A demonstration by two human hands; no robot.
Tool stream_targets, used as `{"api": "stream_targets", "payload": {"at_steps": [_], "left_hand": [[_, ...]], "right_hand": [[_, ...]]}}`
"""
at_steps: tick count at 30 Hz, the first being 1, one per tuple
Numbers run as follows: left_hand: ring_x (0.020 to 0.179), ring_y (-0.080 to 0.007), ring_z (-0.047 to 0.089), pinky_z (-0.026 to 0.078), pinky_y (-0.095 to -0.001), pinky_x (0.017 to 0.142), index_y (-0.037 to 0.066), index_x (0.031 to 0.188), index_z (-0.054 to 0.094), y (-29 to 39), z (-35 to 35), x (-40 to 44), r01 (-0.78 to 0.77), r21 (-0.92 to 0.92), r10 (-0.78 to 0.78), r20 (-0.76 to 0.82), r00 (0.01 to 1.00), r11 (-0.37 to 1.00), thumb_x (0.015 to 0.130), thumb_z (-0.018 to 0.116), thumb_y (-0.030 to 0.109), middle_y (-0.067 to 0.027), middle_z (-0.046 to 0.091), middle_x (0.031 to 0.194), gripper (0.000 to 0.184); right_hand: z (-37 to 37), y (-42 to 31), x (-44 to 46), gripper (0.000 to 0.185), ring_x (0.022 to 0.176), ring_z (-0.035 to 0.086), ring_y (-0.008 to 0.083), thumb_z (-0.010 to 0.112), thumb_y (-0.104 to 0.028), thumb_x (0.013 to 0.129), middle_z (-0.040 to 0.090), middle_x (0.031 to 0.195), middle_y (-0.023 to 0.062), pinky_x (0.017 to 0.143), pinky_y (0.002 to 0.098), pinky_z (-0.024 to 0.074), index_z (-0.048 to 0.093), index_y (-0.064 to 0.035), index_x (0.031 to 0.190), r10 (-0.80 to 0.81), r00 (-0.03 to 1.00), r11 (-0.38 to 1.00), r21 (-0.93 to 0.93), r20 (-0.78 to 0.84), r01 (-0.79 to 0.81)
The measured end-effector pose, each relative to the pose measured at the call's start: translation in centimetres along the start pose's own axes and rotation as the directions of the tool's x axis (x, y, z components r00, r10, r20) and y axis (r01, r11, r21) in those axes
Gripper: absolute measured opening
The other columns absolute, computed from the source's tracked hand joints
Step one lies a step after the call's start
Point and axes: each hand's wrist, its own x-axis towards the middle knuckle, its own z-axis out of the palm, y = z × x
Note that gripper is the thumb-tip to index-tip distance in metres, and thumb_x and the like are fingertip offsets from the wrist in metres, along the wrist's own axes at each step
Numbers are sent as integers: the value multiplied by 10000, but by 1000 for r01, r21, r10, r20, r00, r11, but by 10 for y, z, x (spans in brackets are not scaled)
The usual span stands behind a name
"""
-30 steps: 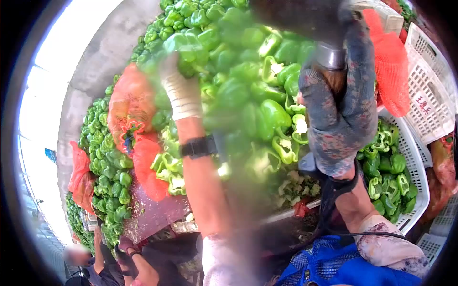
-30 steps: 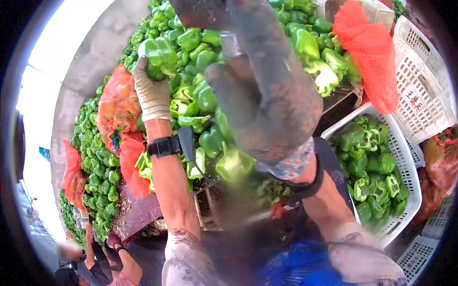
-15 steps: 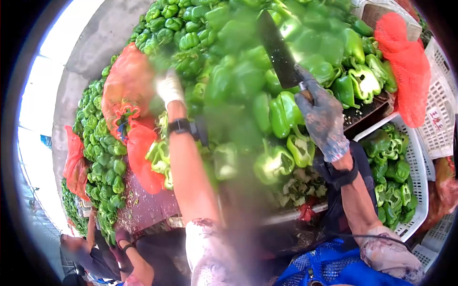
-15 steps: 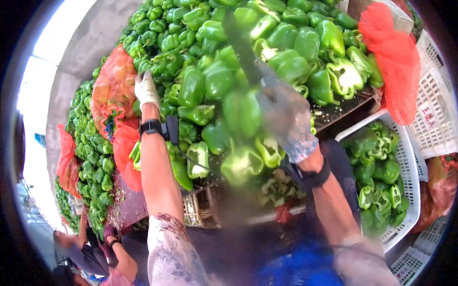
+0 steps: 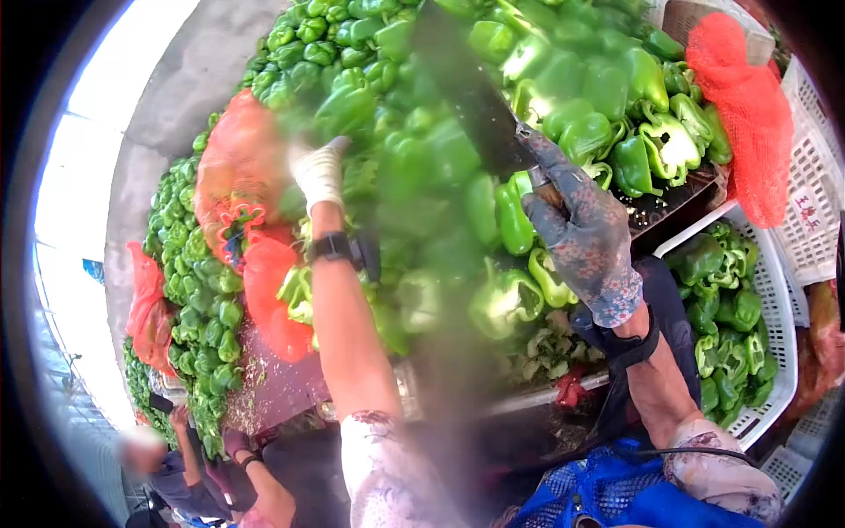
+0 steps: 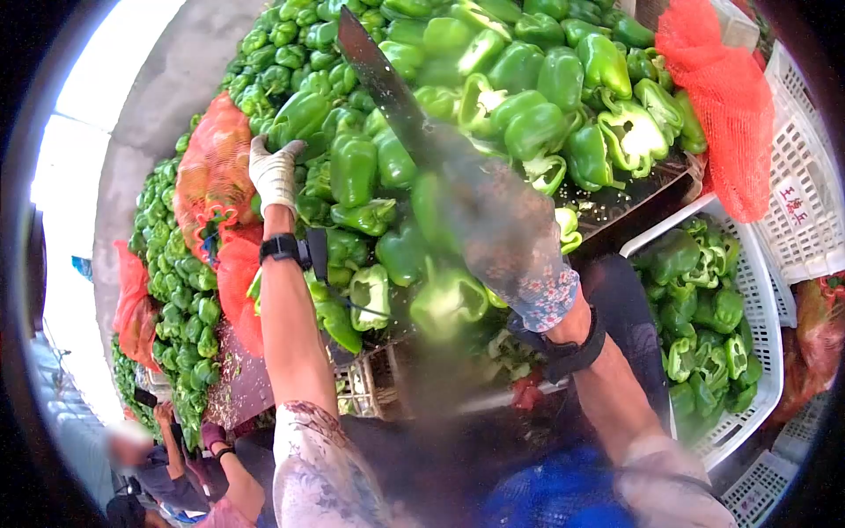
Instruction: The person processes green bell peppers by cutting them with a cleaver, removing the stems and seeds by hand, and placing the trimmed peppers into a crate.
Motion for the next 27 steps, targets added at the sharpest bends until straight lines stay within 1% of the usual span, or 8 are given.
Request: {"api": "stream_targets", "payload": {"at_steps": [5,8,13,17,19,22,25,27], "left_hand": [[963,-243,627,544,-391,815,-20,1171,547,51,-46,-37,347,-660,-318,170,933,667,804,673,77,-144,626,1098,399],[1075,-268,585,512,-408,917,-20,1186,548,43,-51,-43,63,-513,59,218,974,856,872,591,113,-146,614,1156,344],[1159,-271,549,476,-424,989,-29,1205,546,53,-37,-51,36,-773,146,165,975,633,910,558,162,-146,603,1221,352],[1053,-301,614,493,-409,951,-28,1147,591,83,-37,-41,-349,-248,373,57,926,904,935,554,219,-163,636,1146,328],[1004,-311,636,508,-394,916,-24,1121,605,113,-41,-34,181,-736,29,262,965,652,943,553,239,-170,646,1122,323],[840,-270,629,533,-379,747,-1,1026,608,76,-22,-20,342,-686,-350,135,927,642,905,588,239,-131,640,954,269],[730,-230,604,528,-365,651,26,971,607,3,9,-3,430,-522,-424,137,895,737,873,609,213,-95,615,844,212],[721,-196,589,506,-331,602,60,1136,596,-18,21,12,464,-406,-437,164,884,787,854,642,192,-80,625,913,315]], "right_hand": [[-12,-23,-4,508,793,633,153,666,-6,814,676,1089,134,753,282,511,578,-82,1308,-48,999,999,-19,8,48],[-23,-35,-5,501,780,635,179,659,-14,815,678,1055,141,749,287,510,578,-83,1305,-68,998,997,-29,13,69],[-47,-48,-13,491,782,615,133,646,-55,848,676,963,113,755,279,507,563,-111,1329,54,999,998,45,2,-54],[-61,-42,-20,489,797,607,109,650,-66,860,675,941,100,770,268,504,558,-118,1337,147,989,980,137,-30,-141],[-64,-37,-24,502,804,594,87,650,-45,850,676,929,102,763,264,503,557,-114,1338,149,987,987,71,-58,-145],[-70,-27,-28,531,763,561,79,660,-40,829,654,880,82,735,255,493,552,-111,1345,154,986,987,52,-70,-150],[-70,-15,-27,549,738,530,78,661,-27,821,630,866,57,721,240,476,546,-110,1352,165,985,986,27,-52,-164],[-67,-5,-25,565,725,497,76,662,-16,815,586,827,30,703,230,456,541,-109,1359,222,974,974,41,-34,-221]]}}
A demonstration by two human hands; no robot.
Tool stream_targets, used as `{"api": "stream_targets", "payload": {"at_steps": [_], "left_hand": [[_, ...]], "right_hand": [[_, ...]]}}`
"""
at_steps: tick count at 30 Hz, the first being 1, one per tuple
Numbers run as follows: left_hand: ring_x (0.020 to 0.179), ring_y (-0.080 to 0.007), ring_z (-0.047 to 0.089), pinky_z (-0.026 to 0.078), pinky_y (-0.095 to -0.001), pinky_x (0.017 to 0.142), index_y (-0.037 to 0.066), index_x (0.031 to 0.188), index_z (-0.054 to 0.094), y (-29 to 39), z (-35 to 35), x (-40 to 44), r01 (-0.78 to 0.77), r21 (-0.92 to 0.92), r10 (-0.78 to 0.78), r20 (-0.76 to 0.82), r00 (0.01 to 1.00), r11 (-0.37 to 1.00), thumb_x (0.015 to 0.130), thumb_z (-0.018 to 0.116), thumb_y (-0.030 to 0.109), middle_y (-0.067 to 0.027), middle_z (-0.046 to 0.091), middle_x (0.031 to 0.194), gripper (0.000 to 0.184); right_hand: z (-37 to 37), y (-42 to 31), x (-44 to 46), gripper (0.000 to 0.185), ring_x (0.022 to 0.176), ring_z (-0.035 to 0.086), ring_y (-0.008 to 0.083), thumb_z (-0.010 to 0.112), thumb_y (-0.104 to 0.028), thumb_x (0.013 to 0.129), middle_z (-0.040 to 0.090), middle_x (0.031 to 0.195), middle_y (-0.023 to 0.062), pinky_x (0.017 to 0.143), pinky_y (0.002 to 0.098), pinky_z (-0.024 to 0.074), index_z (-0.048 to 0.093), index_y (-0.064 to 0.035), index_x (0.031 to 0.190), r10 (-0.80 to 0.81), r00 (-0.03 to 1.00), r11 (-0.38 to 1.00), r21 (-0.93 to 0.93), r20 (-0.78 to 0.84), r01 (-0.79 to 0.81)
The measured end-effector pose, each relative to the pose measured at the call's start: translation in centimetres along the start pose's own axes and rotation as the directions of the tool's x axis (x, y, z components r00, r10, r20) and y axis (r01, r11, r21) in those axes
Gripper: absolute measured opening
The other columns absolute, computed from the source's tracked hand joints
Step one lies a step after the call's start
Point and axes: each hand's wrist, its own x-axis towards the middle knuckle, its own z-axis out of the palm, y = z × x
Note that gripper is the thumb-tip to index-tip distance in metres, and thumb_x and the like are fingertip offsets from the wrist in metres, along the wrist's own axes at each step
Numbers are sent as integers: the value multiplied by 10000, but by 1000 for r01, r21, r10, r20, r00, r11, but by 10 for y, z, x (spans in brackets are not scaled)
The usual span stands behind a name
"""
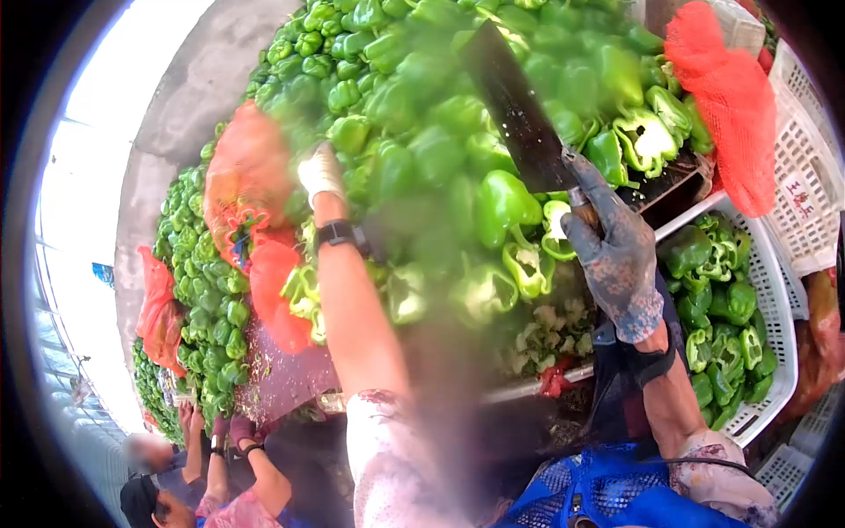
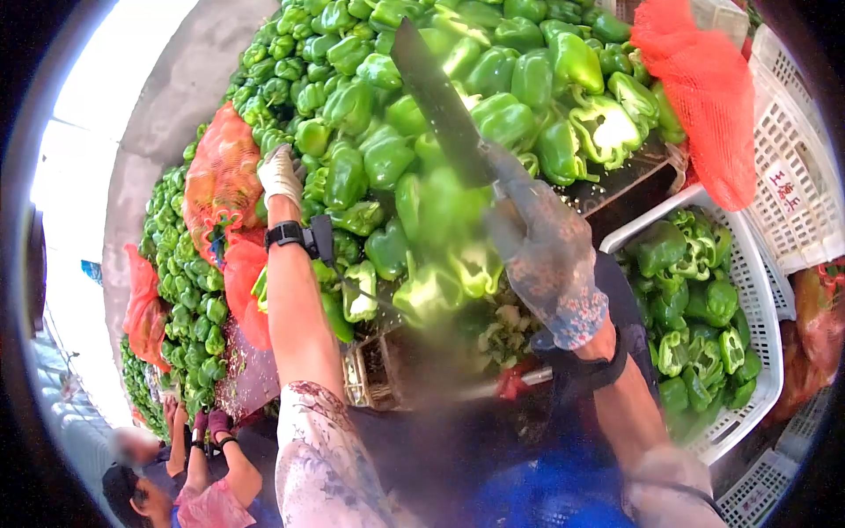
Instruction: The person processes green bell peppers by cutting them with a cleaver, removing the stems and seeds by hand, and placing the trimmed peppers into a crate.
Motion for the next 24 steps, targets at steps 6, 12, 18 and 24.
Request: {"api": "stream_targets", "payload": {"at_steps": [6,12,18,24], "left_hand": [[972,-256,594,489,-404,719,148,1474,345,-5,12,37,-201,386,74,320,944,900,746,745,159,-129,603,1199,831],[957,-306,629,558,-469,733,43,1382,389,-15,14,25,127,17,-127,278,952,992,798,679,44,-145,599,1159,652],[944,-289,627,562,-438,806,7,1101,578,-24,-23,32,-291,-218,351,334,875,932,808,703,44,-127,609,1009,320],[1124,-315,559,468,-507,944,45,1174,587,38,-13,-32,-328,-359,444,312,840,874,859,645,154,-117,611,1191,339]], "right_hand": [[18,21,9,586,719,488,54,630,52,802,566,804,-3,748,215,450,528,-71,1365,51,998,999,-1,45,-51],[31,22,12,573,810,532,53,603,79,812,622,1041,42,893,232,455,486,18,1369,11,990,1000,14,140,-13],[35,2,9,576,905,560,46,598,103,802,629,1167,23,874,220,452,494,16,1362,-94,979,995,58,178,85],[28,-97,29,615,716,551,87,609,76,831,624,955,70,667,225,476,429,-4,1414,-197,931,843,432,-307,321]]}}
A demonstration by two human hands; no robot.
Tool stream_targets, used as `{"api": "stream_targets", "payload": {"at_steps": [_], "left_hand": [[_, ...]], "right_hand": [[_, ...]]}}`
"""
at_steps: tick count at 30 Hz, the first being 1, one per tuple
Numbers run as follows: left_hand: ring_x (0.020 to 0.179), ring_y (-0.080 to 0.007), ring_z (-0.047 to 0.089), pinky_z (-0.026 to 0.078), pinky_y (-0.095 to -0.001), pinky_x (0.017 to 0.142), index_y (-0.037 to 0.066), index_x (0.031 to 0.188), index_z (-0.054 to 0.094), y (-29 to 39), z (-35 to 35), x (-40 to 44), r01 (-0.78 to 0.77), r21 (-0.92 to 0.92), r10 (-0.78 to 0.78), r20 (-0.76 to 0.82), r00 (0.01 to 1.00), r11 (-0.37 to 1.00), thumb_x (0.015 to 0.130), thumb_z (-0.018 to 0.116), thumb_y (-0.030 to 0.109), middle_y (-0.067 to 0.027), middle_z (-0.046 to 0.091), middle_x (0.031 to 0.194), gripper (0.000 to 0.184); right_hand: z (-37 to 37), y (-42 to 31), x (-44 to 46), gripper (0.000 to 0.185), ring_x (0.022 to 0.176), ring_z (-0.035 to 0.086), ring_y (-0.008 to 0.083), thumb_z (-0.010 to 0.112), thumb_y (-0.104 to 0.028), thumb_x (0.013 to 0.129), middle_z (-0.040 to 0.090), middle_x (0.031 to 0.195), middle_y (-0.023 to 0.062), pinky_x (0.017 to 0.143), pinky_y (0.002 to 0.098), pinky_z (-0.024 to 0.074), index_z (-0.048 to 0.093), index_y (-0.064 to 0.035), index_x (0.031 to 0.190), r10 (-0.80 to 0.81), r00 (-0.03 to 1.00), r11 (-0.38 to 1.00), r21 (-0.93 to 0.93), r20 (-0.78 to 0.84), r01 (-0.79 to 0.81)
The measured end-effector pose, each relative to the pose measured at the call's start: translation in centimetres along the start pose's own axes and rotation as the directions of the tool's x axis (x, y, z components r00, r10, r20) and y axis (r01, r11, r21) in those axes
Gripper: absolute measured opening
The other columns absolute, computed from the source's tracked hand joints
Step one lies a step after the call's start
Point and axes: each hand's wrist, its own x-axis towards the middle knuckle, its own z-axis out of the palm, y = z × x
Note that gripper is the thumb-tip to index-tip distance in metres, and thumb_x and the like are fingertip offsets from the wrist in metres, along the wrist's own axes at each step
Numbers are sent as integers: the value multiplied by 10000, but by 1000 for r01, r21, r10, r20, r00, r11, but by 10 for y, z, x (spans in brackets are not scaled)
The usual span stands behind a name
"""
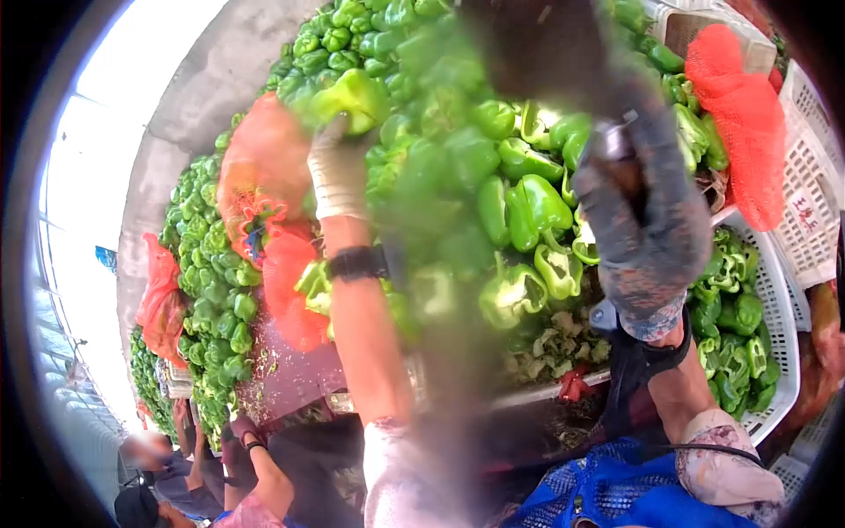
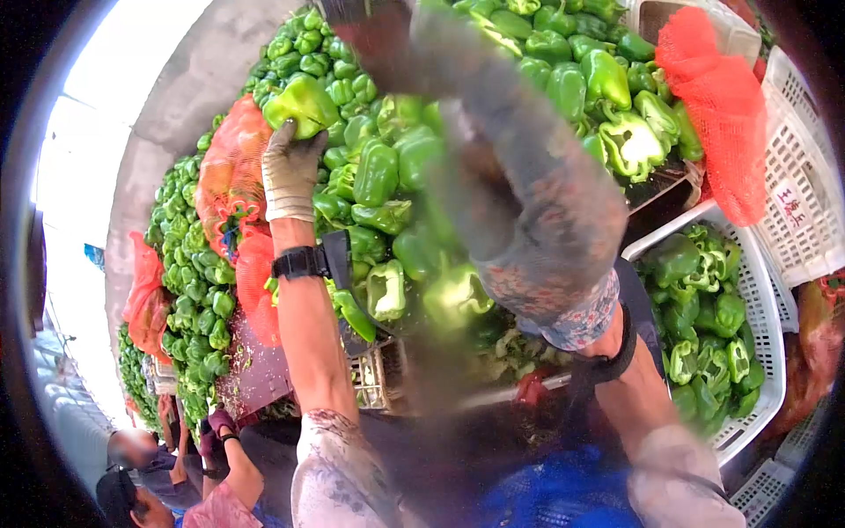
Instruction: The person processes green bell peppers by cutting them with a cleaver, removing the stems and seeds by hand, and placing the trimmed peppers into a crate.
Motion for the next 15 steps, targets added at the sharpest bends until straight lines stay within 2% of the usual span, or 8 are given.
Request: {"api": "stream_targets", "payload": {"at_steps": [3,5,8,10,11,12,13,15], "left_hand": [[1104,-302,564,482,-497,920,44,1171,589,61,48,-19,-65,-37,66,18,998,997,867,653,185,-110,613,1174,341],[1078,-295,572,491,-492,903,37,1172,585,109,91,-28,23,-153,-28,-27,999,988,874,657,222,-113,611,1159,358],[970,-275,605,522,-445,818,19,1155,586,113,80,-49,221,-152,-250,-210,945,963,878,664,323,-122,604,1090,418],[941,-280,615,524,-426,794,11,1183,567,76,11,-37,337,-282,-429,-391,814,898,880,657,333,-129,597,1077,451],[960,-291,605,516,-430,800,6,1211,544,60,-24,-34,346,-298,-453,-485,748,890,883,645,315,-136,591,1088,462],[979,-302,595,507,-434,807,1,1240,520,46,-57,-35,354,-271,-445,-581,681,895,886,634,297,-143,586,1100,475],[997,-314,585,498,-438,813,-4,1268,497,30,-84,-32,384,-210,-425,-632,648,899,888,622,279,-150,580,1111,490],[1020,-321,567,491,-444,803,19,1295,489,-5,-123,-16,486,15,-379,-605,700,874,876,633,275,-162,561,1176,513]], "right_hand": [[0,-10,7,609,643,571,109,581,40,858,599,1108,112,558,253,487,375,-4,1429,-308,950,951,57,58,305],[16,-4,8,579,609,606,176,553,35,859,618,1205,151,534,303,510,391,-21,1412,-295,932,866,-352,212,354],[31,81,5,530,580,596,247,528,-54,879,663,877,141,513,329,513,450,-94,1401,-6,882,815,-508,472,278],[13,88,-12,374,865,675,319,603,-163,893,661,1086,195,726,373,547,594,-83,1259,23,906,882,-435,422,180],[1,82,-19,393,885,672,313,613,-124,881,666,1085,185,757,377,548,586,-95,1272,237,887,740,-666,396,99],[-10,95,-27,446,883,674,266,621,-85,868,674,1057,172,759,349,543,558,-106,1310,208,905,782,-619,371,74],[-21,107,-35,507,882,677,219,628,-46,856,682,1029,159,760,321,538,530,-117,1348,179,921,822,-567,346,54],[-27,91,-36,528,912,664,164,632,-16,848,680,1059,152,783,286,523,525,-109,1356,409,863,760,-634,297,-142]]}}
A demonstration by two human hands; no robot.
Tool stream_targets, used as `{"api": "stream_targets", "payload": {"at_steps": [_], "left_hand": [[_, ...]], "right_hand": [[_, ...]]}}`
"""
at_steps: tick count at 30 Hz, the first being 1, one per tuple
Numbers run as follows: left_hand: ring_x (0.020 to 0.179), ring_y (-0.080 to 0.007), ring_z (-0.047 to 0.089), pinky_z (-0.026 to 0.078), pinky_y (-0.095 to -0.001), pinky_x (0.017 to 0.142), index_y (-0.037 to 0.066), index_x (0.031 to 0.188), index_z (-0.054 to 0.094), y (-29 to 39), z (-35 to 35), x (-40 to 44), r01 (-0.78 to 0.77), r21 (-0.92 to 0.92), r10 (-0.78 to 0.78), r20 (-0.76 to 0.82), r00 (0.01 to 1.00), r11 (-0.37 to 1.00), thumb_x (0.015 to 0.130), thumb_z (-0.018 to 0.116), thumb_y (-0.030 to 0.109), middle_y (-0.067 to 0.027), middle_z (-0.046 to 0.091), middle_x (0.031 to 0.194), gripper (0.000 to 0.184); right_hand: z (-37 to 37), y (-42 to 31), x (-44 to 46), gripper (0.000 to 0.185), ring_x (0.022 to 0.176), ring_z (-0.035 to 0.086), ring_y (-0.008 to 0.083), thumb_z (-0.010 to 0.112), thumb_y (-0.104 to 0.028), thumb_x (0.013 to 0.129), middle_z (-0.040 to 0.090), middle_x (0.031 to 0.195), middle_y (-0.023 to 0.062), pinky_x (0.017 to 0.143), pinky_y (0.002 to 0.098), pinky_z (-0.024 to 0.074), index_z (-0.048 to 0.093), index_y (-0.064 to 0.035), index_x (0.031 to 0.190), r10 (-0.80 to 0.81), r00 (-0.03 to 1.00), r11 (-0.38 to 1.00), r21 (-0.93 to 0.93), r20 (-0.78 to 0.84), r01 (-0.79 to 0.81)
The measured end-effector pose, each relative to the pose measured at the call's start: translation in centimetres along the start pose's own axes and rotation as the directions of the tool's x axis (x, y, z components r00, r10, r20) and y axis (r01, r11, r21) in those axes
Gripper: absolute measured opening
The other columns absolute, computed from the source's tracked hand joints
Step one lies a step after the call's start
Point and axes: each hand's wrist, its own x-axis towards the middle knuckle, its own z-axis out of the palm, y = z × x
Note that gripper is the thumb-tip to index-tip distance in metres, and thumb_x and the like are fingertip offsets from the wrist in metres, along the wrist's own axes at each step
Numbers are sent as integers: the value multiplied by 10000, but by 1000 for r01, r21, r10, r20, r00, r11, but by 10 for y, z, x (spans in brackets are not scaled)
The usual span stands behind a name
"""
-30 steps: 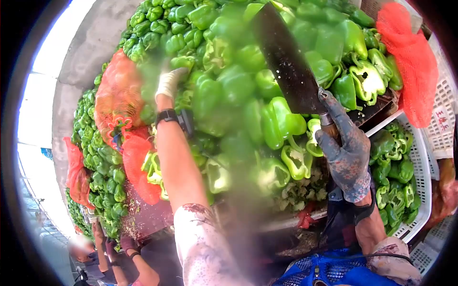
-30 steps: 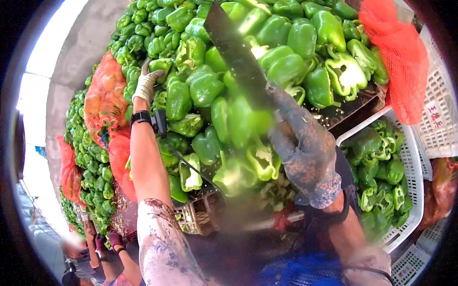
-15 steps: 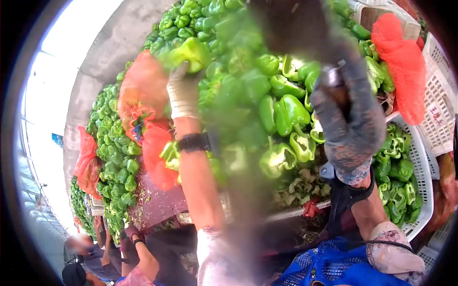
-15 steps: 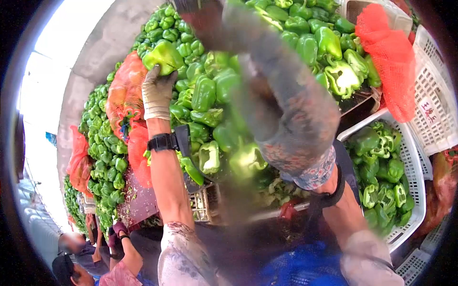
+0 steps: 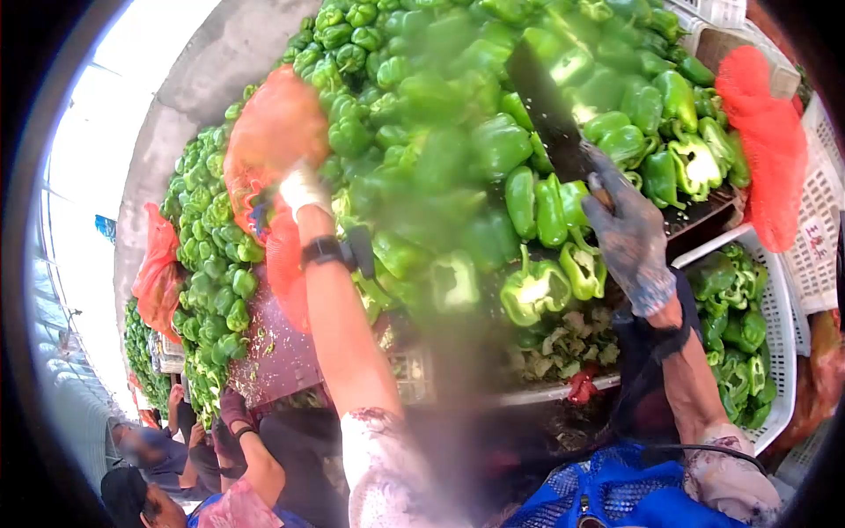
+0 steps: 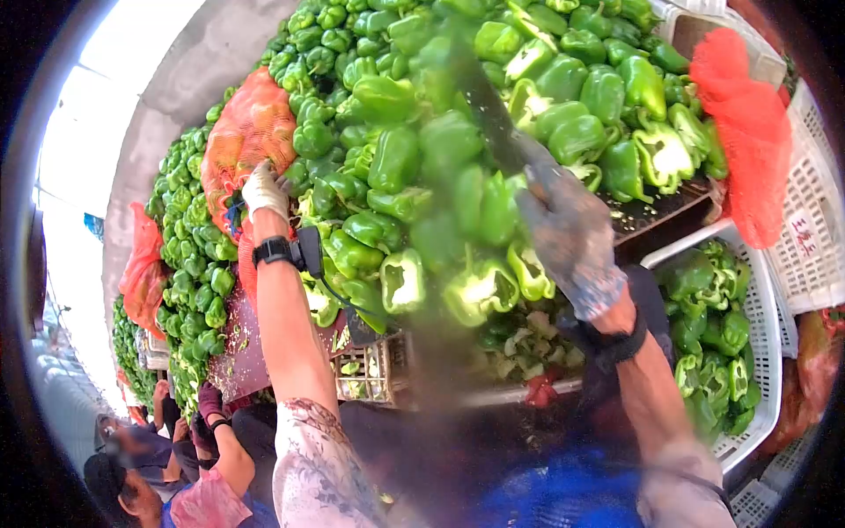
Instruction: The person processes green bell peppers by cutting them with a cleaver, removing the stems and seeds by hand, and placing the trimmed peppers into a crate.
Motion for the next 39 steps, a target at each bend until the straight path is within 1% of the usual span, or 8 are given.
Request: {"api": "stream_targets", "payload": {"at_steps": [9,12,14,19,22,26,32,39], "left_hand": [[957,-269,643,506,-352,817,1,1231,557,-40,77,72,-335,785,393,129,911,520,743,776,339,-159,646,1117,633],[865,-279,654,556,-486,764,79,1115,595,-21,63,36,-101,196,72,153,986,975,760,747,272,-100,655,967,432],[993,-308,621,549,-569,770,105,1173,586,-19,47,23,-413,104,346,383,856,905,828,671,230,-124,619,1103,377],[1121,-316,563,514,-560,856,82,1225,562,50,68,-87,-19,-396,228,487,843,918,885,600,301,-126,581,1219,406],[1105,-291,569,526,-535,833,68,1226,549,73,76,-119,-689,-161,672,460,580,706,892,604,300,-119,586,1192,411],[1000,-252,613,550,-436,797,24,1220,532,131,84,-203,-520,-320,611,429,665,792,894,624,260,-128,597,1131,413],[884,-180,615,541,-317,791,-20,1094,590,147,81,-218,-434,-375,567,417,710,819,865,699,238,-104,616,1010,362],[925,-220,610,525,-337,798,-51,1232,516,193,93,-235,-750,-168,732,433,526,639,924,597,373,-152,596,1125,530]], "right_hand": [[21,19,-8,565,877,646,165,630,24,811,663,1097,141,816,300,507,519,-66,1358,-86,996,996,-14,14,87],[20,17,-5,561,777,632,166,639,15,808,661,1024,128,724,294,518,538,-101,1347,-107,994,991,81,-4,106],[13,5,-3,569,860,571,97,628,30,822,647,1139,103,822,255,481,499,-44,1371,-149,989,981,130,12,146],[-17,-53,8,611,859,542,73,624,27,848,619,1200,97,787,233,463,417,-12,1421,-471,841,815,232,-266,531],[-35,-94,6,686,715,533,112,598,24,850,582,1194,149,608,243,464,320,-25,1476,-477,687,620,344,-548,705],[-76,-120,2,771,668,519,155,553,38,831,472,1351,206,558,277,475,199,-27,1512,-714,446,382,234,-540,894],[-74,-97,-28,644,744,562,104,638,108,784,619,1135,100,686,259,505,457,12,1395,-678,572,691,-136,-462,710],[-79,-149,-19,630,672,587,146,637,-36,844,628,985,111,538,272,495,386,-18,1421,-505,708,750,156,-494,643]]}}
